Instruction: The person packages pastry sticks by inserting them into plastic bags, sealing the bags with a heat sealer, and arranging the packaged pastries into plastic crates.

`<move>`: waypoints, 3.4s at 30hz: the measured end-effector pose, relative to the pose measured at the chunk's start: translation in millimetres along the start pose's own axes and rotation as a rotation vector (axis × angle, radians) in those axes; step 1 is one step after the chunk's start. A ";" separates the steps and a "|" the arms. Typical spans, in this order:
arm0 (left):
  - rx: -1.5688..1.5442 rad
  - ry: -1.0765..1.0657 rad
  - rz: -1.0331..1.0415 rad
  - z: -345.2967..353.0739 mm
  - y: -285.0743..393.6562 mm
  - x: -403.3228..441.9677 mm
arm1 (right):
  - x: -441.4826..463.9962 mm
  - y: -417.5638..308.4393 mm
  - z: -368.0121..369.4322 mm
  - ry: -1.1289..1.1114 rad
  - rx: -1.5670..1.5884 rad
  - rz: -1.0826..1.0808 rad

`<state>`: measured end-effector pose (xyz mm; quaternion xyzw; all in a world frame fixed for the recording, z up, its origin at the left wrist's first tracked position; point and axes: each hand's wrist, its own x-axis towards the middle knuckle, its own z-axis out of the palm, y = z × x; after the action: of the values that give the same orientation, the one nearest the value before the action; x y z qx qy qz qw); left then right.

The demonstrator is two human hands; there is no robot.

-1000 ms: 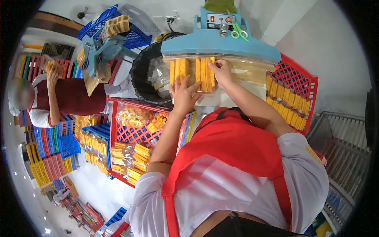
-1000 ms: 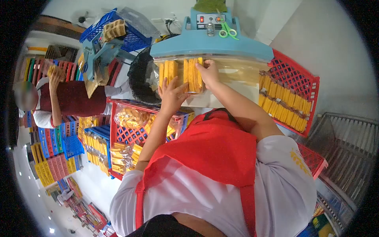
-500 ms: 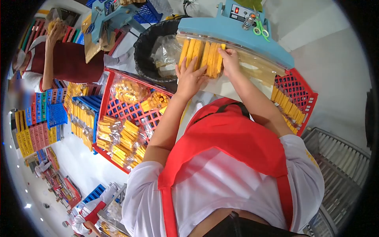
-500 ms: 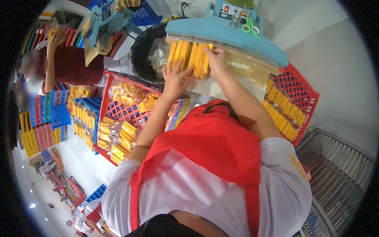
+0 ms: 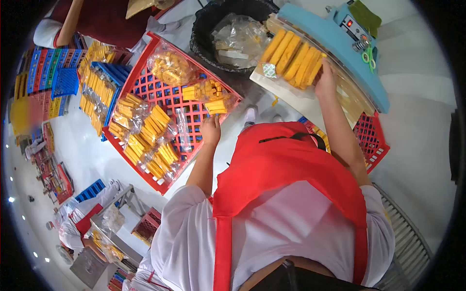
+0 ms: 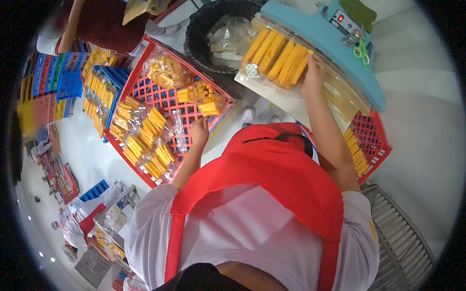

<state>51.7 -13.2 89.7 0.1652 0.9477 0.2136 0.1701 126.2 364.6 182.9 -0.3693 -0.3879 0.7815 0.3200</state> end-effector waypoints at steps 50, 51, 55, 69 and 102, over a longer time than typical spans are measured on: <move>-1.977 -0.316 0.677 -230.9 232.8 39.9 | -135.9 -61.5 121.0 -1.029 0.399 0.707; -1.914 -0.331 0.699 -225.3 240.0 29.9 | -132.4 -66.0 120.5 -1.033 0.398 0.694; -1.623 -0.259 0.714 -201.5 248.1 27.1 | -130.4 -89.0 119.2 -1.036 0.047 0.203; -1.556 -0.506 0.580 -185.9 281.3 29.4 | -118.3 -135.3 103.1 -0.716 -0.938 -1.163; -0.853 -0.554 0.748 -40.3 357.9 -14.1 | -97.7 -62.5 -83.1 -0.146 -0.509 -0.709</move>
<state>134.5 273.0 292.5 0.4523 0.5781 0.5669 0.3741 259.2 349.4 232.3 -0.2242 -0.6922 0.5272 0.4390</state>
